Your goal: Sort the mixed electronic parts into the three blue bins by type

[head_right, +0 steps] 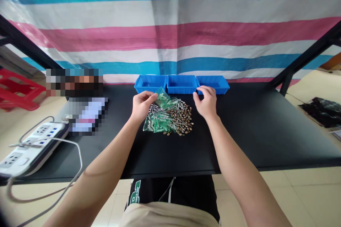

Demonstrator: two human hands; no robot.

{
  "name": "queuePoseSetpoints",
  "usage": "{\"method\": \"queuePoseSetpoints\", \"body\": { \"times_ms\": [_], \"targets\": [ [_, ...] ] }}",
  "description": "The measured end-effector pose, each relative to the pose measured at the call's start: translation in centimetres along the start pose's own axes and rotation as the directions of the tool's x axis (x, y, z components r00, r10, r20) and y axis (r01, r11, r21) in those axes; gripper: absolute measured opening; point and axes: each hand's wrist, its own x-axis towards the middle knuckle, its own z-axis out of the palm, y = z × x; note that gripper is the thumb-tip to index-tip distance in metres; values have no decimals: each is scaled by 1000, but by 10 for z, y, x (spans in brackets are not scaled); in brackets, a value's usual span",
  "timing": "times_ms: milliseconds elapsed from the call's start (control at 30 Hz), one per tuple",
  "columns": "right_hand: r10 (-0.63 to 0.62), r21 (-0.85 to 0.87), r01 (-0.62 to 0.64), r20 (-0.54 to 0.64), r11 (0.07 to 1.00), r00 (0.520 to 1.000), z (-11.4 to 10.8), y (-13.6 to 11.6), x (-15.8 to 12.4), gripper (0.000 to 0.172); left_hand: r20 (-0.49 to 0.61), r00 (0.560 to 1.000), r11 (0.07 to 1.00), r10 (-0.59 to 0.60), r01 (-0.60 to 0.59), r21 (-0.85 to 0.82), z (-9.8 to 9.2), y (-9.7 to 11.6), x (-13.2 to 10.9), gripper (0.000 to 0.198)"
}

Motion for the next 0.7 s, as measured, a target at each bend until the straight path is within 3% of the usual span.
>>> {"method": "queuePoseSetpoints", "body": {
  "times_ms": [100,167,267,367,467,567,700],
  "targets": [
    [-120,220,83,163,972,979,-3,-31,-9,34,62,996,996,-58,63,-69,6,7,-4,31],
    [-174,356,58,301,933,938,-3,-45,-16,34,104,991,991,-78,88,-96,9,10,-7,34],
    [-74,497,-151,404,855,912,2,-55,-22,37,147,985,986,-89,108,-127,11,11,-8,36],
    [89,626,-376,440,683,894,7,-59,-23,43,171,981,983,-95,120,-142,11,9,-8,37],
    [151,676,-476,482,563,863,8,-63,-20,47,200,973,981,-116,144,-128,12,7,-8,37],
    [165,654,-464,465,598,870,8,-65,-20,42,197,971,981,-135,159,-113,11,4,-7,36],
    [121,560,-297,330,773,936,9,-61,-23,34,155,975,979,-159,176,-104,7,-3,-1,35]
  ]
}}
